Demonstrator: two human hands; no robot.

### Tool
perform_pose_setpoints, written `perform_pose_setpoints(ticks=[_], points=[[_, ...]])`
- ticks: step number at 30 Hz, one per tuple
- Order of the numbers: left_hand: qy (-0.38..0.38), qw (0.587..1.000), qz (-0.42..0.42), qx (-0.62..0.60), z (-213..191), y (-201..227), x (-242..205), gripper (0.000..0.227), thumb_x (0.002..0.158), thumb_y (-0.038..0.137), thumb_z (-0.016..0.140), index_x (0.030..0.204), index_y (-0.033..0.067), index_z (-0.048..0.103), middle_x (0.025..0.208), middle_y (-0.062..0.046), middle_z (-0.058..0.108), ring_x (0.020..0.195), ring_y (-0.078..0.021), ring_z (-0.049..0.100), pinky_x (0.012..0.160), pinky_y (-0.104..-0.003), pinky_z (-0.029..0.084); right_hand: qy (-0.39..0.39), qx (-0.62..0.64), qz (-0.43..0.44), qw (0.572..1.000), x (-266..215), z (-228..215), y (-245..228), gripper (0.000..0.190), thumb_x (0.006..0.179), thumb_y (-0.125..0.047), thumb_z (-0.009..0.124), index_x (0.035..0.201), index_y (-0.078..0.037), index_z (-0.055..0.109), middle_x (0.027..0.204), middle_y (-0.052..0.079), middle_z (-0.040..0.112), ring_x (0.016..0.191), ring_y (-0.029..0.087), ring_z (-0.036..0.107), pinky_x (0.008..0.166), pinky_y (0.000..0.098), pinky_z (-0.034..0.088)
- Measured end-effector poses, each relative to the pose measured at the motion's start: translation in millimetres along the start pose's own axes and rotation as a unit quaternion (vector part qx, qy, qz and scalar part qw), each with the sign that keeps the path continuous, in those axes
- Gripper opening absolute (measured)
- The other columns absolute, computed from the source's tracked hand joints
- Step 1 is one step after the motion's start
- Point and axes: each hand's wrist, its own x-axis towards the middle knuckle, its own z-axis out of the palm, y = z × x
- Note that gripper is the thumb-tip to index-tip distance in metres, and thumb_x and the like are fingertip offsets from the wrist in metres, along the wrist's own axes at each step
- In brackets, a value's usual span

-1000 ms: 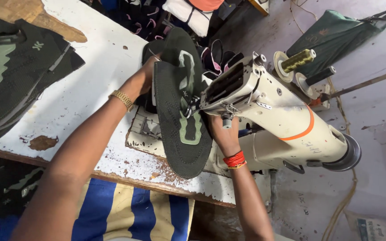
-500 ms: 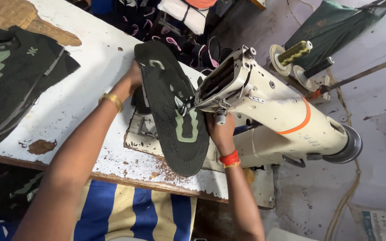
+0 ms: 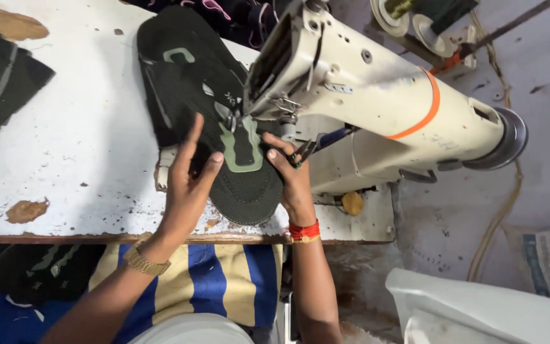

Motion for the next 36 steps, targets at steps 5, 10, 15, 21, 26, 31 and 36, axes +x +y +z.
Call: perform_pose_setpoints(ticks=[5, 10, 15, 21, 26, 31, 36], points=[[0.015, 0.992, 0.033, -0.118, 26, 9, 0, 0.061, 0.103, 0.018, 0.067, 0.157, 0.0044, 0.043, 0.13, 0.0, 0.065, 0.095, -0.0035, 0.055, 0.084, -0.02, 0.049, -0.006, -0.046, 0.022, 0.999, 1, 5, -13, 0.029, 0.093, 0.001, 0.068, 0.121, 0.002, 0.073, 0.123, 0.009, 0.073, 0.111, 0.017, 0.065, 0.1, 0.0302, 0.05], [0.051, 0.995, 0.045, -0.079, 43, -7, -10, 0.061, 0.105, 0.013, 0.068, 0.161, 0.0039, 0.045, 0.118, -0.004, 0.067, 0.098, -0.0057, 0.056, 0.091, -0.021, 0.05, 0.01, -0.009, 0.075, 0.997, 21, -4, -17, 0.023, 0.093, 0.002, 0.069, 0.115, 0.005, 0.074, 0.112, 0.01, 0.076, 0.1, 0.016, 0.069, 0.092, 0.0292, 0.054], [0.087, 0.977, 0.192, 0.04, 51, 6, -14, 0.061, 0.101, -0.002, 0.066, 0.155, -0.0039, 0.037, 0.153, -0.021, 0.049, 0.133, -0.0214, 0.051, 0.112, -0.033, 0.044, -0.029, 0.041, 0.093, 0.994, 39, -19, -4, 0.022, 0.092, 0.005, 0.07, 0.114, 0.006, 0.075, 0.105, 0.01, 0.075, 0.092, 0.016, 0.068, 0.083, 0.0301, 0.055], [0.06, 0.991, 0.052, -0.108, 42, 1, 0, 0.065, 0.103, 0.006, 0.066, 0.161, 0.0036, 0.038, 0.14, -0.006, 0.064, 0.103, -0.0074, 0.056, 0.094, -0.025, 0.049, 0.026, -0.004, 0.056, 0.998, 29, -8, 3, 0.024, 0.091, 0.004, 0.069, 0.115, 0.004, 0.074, 0.107, 0.008, 0.076, 0.096, 0.014, 0.069, 0.088, 0.0284, 0.056], [0.016, 0.994, 0.059, -0.09, 26, 0, 18, 0.059, 0.099, 0.006, 0.069, 0.154, 0.0017, 0.047, 0.14, -0.009, 0.065, 0.114, -0.0087, 0.06, 0.102, -0.026, 0.05, 0.08, 0.022, 0.012, 0.996, 9, 8, 10, 0.026, 0.093, 0.003, 0.069, 0.119, 0.006, 0.073, 0.114, 0.01, 0.075, 0.101, 0.015, 0.067, 0.093, 0.0287, 0.054], [-0.014, 0.995, 0.094, -0.029, 11, 3, 36, 0.052, 0.099, 0.006, 0.072, 0.147, -0.0013, 0.053, 0.151, -0.015, 0.058, 0.137, -0.0163, 0.055, 0.115, -0.031, 0.044, 0.12, -0.056, -0.009, 0.991, -14, 40, -9, 0.028, 0.097, -0.003, 0.066, 0.124, 0.005, 0.072, 0.117, 0.01, 0.075, 0.104, 0.014, 0.066, 0.095, 0.0269, 0.051], [-0.054, 0.998, 0.026, -0.001, 3, 17, 46, 0.053, 0.095, 0.006, 0.072, 0.146, 0.001, 0.056, 0.148, -0.013, 0.061, 0.132, -0.0152, 0.058, 0.112, -0.03, 0.046, 0.145, -0.087, -0.029, 0.985, -16, 43, -3, 0.03, 0.096, -0.005, 0.066, 0.124, 0.004, 0.07, 0.121, 0.01, 0.075, 0.109, 0.014, 0.067, 0.099, 0.0278, 0.051]])
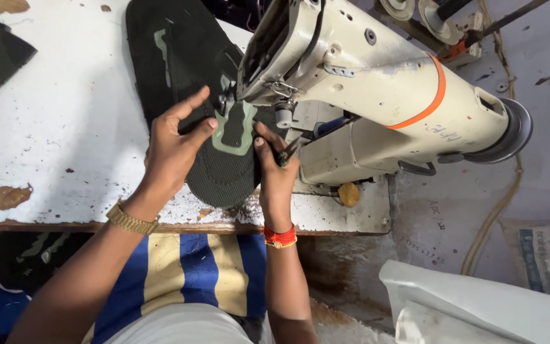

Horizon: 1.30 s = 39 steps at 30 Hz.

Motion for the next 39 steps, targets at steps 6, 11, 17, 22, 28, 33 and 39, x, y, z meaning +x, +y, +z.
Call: perform_pose_setpoints(ticks=[6, 11, 17, 22, 28, 33, 39], points=[[0.012, 0.982, -0.077, -0.171, 10, -11, -3, 0.057, 0.092, 0.004, 0.071, 0.147, 0.0025, 0.055, 0.143, -0.014, 0.064, 0.114, -0.015, 0.062, 0.101, -0.029, 0.053, -0.056, -0.109, -0.071, 0.99, 18, -9, -9, 0.029, 0.099, -0.006, 0.064, 0.126, 0.003, 0.07, 0.122, 0.01, 0.075, 0.113, 0.013, 0.067, 0.104, 0.0288, 0.048], [0.085, 0.995, 0.035, -0.044, 26, -19, -15, 0.05, 0.102, 0.006, 0.066, 0.149, -0.002, 0.051, 0.153, -0.014, 0.057, 0.139, -0.0177, 0.054, 0.119, -0.032, 0.041, -0.127, 0.025, 0.029, 0.991, 53, -28, 9, 0.025, 0.099, -0.001, 0.067, 0.123, 0.004, 0.074, 0.111, 0.007, 0.074, 0.099, 0.013, 0.067, 0.092, 0.0288, 0.053], [0.127, 0.985, 0.047, -0.11, 38, -21, -13, 0.052, 0.102, 0.004, 0.063, 0.151, -0.0015, 0.048, 0.158, -0.014, 0.05, 0.145, -0.0204, 0.048, 0.121, -0.033, 0.038, -0.125, 0.037, 0.027, 0.991, 59, -24, 9, 0.022, 0.099, 0.001, 0.066, 0.12, 0.004, 0.073, 0.111, 0.007, 0.074, 0.099, 0.012, 0.068, 0.091, 0.0264, 0.054], [0.099, 0.989, 0.106, -0.016, 24, -20, -1, 0.051, 0.103, -0.001, 0.063, 0.151, -0.003, 0.048, 0.156, -0.017, 0.053, 0.146, -0.0223, 0.048, 0.123, -0.034, 0.035, -0.084, 0.071, 0.048, 0.993, 52, -18, 17, 0.026, 0.098, 0.002, 0.064, 0.121, 0.006, 0.073, 0.111, 0.009, 0.074, 0.097, 0.014, 0.067, 0.09, 0.0289, 0.053], [-0.021, 0.999, 0.041, -0.007, 0, -10, 28, 0.051, 0.097, -0.001, 0.061, 0.147, -0.0004, 0.052, 0.149, -0.015, 0.059, 0.134, -0.0204, 0.056, 0.111, -0.031, 0.046, 0.001, 0.065, 0.016, 0.998, 16, 5, 6, 0.029, 0.098, 0.0, 0.062, 0.125, 0.006, 0.07, 0.123, 0.012, 0.073, 0.11, 0.015, 0.067, 0.099, 0.0277, 0.051], [-0.083, 0.994, 0.068, 0.035, -6, -19, 38, 0.049, 0.097, -0.002, 0.062, 0.145, -0.0016, 0.054, 0.148, -0.015, 0.059, 0.137, -0.0204, 0.055, 0.113, -0.03, 0.043, 0.038, 0.091, 0.015, 0.995, 7, 8, 13, 0.032, 0.098, -0.002, 0.063, 0.128, 0.007, 0.068, 0.126, 0.012, 0.072, 0.114, 0.016, 0.066, 0.103, 0.0285, 0.05], [-0.07, 0.997, 0.025, 0.003, -1, -11, 36, 0.047, 0.098, -0.001, 0.059, 0.145, -0.0006, 0.055, 0.145, -0.012, 0.063, 0.13, -0.0163, 0.058, 0.108, -0.028, 0.047, 0.028, 0.12, 0.014, 0.992, 14, 11, 9, 0.031, 0.1, -0.002, 0.062, 0.129, 0.009, 0.068, 0.126, 0.013, 0.071, 0.111, 0.015, 0.064, 0.101, 0.0277, 0.05]])
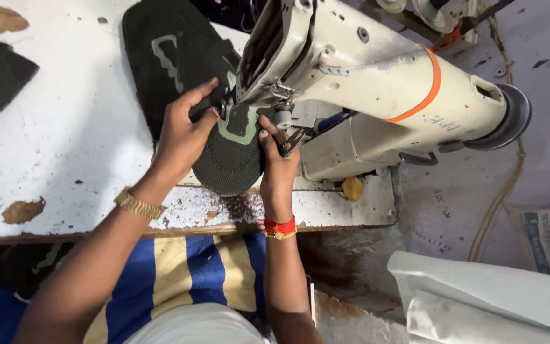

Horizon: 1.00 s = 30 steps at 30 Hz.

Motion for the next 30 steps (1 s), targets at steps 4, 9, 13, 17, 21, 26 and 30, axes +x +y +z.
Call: perform_pose_setpoints(ticks=[4, 9, 13, 17, 21, 26, 30], points=[[0.018, 0.999, 0.029, -0.012, 3, -4, -4, 0.046, 0.098, -0.003, 0.061, 0.144, -0.0035, 0.055, 0.146, -0.013, 0.062, 0.132, -0.0146, 0.057, 0.11, -0.028, 0.045, 0.001, -0.035, 0.02, 0.999, -1, -2, -4, 0.031, 0.099, -0.002, 0.061, 0.128, 0.007, 0.068, 0.121, 0.01, 0.073, 0.106, 0.012, 0.067, 0.096, 0.0255, 0.053], [0.036, 0.999, -0.002, -0.03, 6, 0, -9, 0.046, 0.098, -0.001, 0.061, 0.144, -0.0018, 0.055, 0.144, -0.011, 0.063, 0.127, -0.0127, 0.059, 0.107, -0.026, 0.047, -0.025, -0.053, -0.002, 0.998, 5, -12, 2, 0.03, 0.1, -0.001, 0.062, 0.128, 0.007, 0.069, 0.117, 0.008, 0.073, 0.099, 0.009, 0.063, 0.09, 0.0239, 0.05], [0.055, 0.998, 0.001, -0.03, 11, 2, -16, 0.048, 0.097, -0.002, 0.062, 0.145, -0.0018, 0.055, 0.145, -0.013, 0.062, 0.128, -0.0144, 0.058, 0.109, -0.027, 0.046, -0.045, -0.079, -0.004, 0.996, 6, -17, 1, 0.03, 0.101, -0.001, 0.062, 0.128, 0.006, 0.071, 0.113, 0.008, 0.073, 0.097, 0.009, 0.063, 0.089, 0.0238, 0.051], [0.076, 0.996, 0.046, -0.02, 17, -5, -21, 0.048, 0.099, -0.004, 0.063, 0.146, -0.0045, 0.053, 0.151, -0.016, 0.057, 0.139, -0.0171, 0.054, 0.116, -0.03, 0.042, -0.05, -0.115, 0.0, 0.992, 9, -15, -8, 0.026, 0.1, -0.004, 0.063, 0.122, 0.006, 0.072, 0.119, 0.007, 0.075, 0.1, 0.009, 0.065, 0.091, 0.0236, 0.05], [0.116, 0.989, -0.005, -0.094, 22, -7, -20, 0.048, 0.097, -0.002, 0.062, 0.145, -0.0025, 0.053, 0.149, -0.014, 0.058, 0.131, -0.0165, 0.058, 0.11, -0.029, 0.047, -0.07, -0.098, 0.003, 0.993, 21, -22, -3, 0.02, 0.101, -0.004, 0.065, 0.114, 0.009, 0.072, 0.121, 0.009, 0.076, 0.098, 0.011, 0.064, 0.089, 0.0261, 0.05], [0.137, 0.988, -0.015, -0.069, 25, 0, -27, 0.049, 0.097, 0.0, 0.062, 0.145, -0.0011, 0.054, 0.151, -0.015, 0.059, 0.134, -0.0212, 0.057, 0.112, -0.032, 0.046, -0.103, -0.132, -0.005, 0.986, 19, -19, -14, 0.029, 0.1, -0.008, 0.065, 0.126, 0.003, 0.072, 0.114, 0.008, 0.075, 0.099, 0.01, 0.066, 0.09, 0.025, 0.052], [0.136, 0.99, 0.018, -0.039, 27, -8, -33, 0.05, 0.098, 0.0, 0.064, 0.146, -0.0025, 0.052, 0.151, -0.016, 0.057, 0.141, -0.0214, 0.053, 0.117, -0.032, 0.041, -0.124, -0.146, -0.009, 0.981, 26, -25, -10, 0.029, 0.098, -0.008, 0.064, 0.124, 0.002, 0.072, 0.115, 0.005, 0.075, 0.103, 0.009, 0.068, 0.094, 0.0236, 0.052]])
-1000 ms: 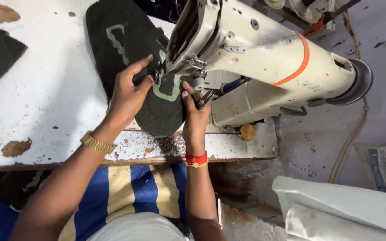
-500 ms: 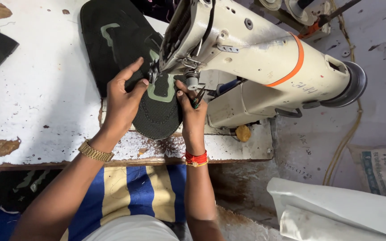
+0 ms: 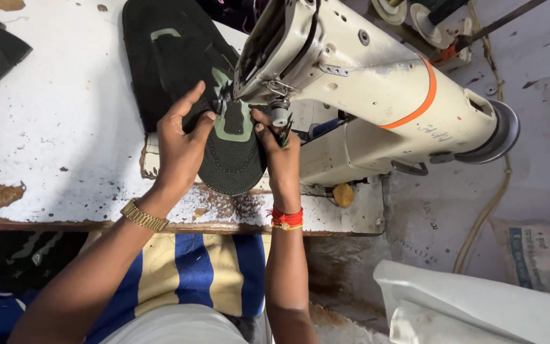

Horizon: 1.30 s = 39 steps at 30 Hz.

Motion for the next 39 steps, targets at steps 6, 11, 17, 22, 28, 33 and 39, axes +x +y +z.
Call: perform_pose_setpoints(ticks=[6, 11, 17, 22, 28, 33, 39], points=[[0.01, 0.999, 0.03, 0.01, 5, -4, -4, 0.049, 0.1, 0.0, 0.064, 0.147, -0.0034, 0.052, 0.151, -0.018, 0.057, 0.142, -0.0235, 0.052, 0.121, -0.034, 0.038, -0.005, 0.017, 0.042, 0.999, 5, -7, 4, 0.028, 0.102, -0.005, 0.066, 0.127, 0.003, 0.074, 0.106, 0.005, 0.073, 0.09, 0.009, 0.061, 0.083, 0.0246, 0.048], [0.031, 0.996, 0.076, 0.043, 8, -1, -5, 0.047, 0.102, 0.0, 0.063, 0.148, -0.0041, 0.051, 0.152, -0.019, 0.056, 0.144, -0.0256, 0.051, 0.123, -0.036, 0.037, -0.01, 0.074, 0.03, 0.997, 11, -5, 8, 0.027, 0.098, -0.003, 0.063, 0.123, 0.005, 0.072, 0.11, 0.003, 0.076, 0.097, 0.009, 0.066, 0.089, 0.0241, 0.053], [0.01, 0.996, 0.065, 0.058, 3, 1, 7, 0.048, 0.101, -0.002, 0.062, 0.148, -0.0045, 0.051, 0.151, -0.018, 0.057, 0.142, -0.025, 0.052, 0.121, -0.037, 0.038, 0.027, 0.052, 0.04, 0.997, -1, 4, 2, 0.028, 0.101, -0.003, 0.063, 0.126, 0.004, 0.072, 0.109, 0.005, 0.075, 0.094, 0.008, 0.066, 0.086, 0.022, 0.052], [-0.041, 0.997, 0.042, 0.055, -7, 1, 24, 0.049, 0.099, -0.003, 0.06, 0.148, -0.0024, 0.051, 0.151, -0.017, 0.056, 0.14, -0.0231, 0.054, 0.119, -0.033, 0.041, 0.058, 0.035, 0.023, 0.997, -12, 14, -3, 0.03, 0.101, -0.003, 0.064, 0.129, 0.005, 0.072, 0.113, 0.008, 0.074, 0.088, 0.009, 0.058, 0.078, 0.0237, 0.046], [-0.133, 0.991, -0.016, 0.026, -19, -1, 45, 0.049, 0.096, -0.002, 0.063, 0.144, -0.0002, 0.056, 0.146, -0.011, 0.061, 0.133, -0.0169, 0.057, 0.113, -0.03, 0.045, 0.08, -0.044, -0.028, 0.995, -29, 28, -9, 0.031, 0.101, -0.004, 0.061, 0.13, 0.003, 0.069, 0.123, 0.009, 0.074, 0.109, 0.01, 0.065, 0.099, 0.0241, 0.049], [-0.153, 0.988, 0.009, 0.03, -18, -1, 43, 0.048, 0.096, -0.002, 0.062, 0.144, -0.0013, 0.056, 0.147, -0.011, 0.061, 0.135, -0.0152, 0.055, 0.113, -0.03, 0.043, 0.077, -0.029, -0.054, 0.995, -17, 18, 7, 0.03, 0.1, -0.003, 0.059, 0.128, 0.003, 0.069, 0.125, 0.009, 0.074, 0.113, 0.012, 0.066, 0.103, 0.0255, 0.049], [-0.048, 0.998, 0.025, 0.024, 1, -4, 20, 0.048, 0.098, -0.004, 0.061, 0.146, -0.0019, 0.054, 0.15, -0.015, 0.059, 0.141, -0.0216, 0.054, 0.12, -0.033, 0.039, 0.049, -0.014, -0.013, 0.999, 10, 3, 7, 0.022, 0.099, -0.002, 0.062, 0.117, 0.002, 0.075, 0.106, 0.006, 0.076, 0.094, 0.01, 0.065, 0.086, 0.0254, 0.051]])
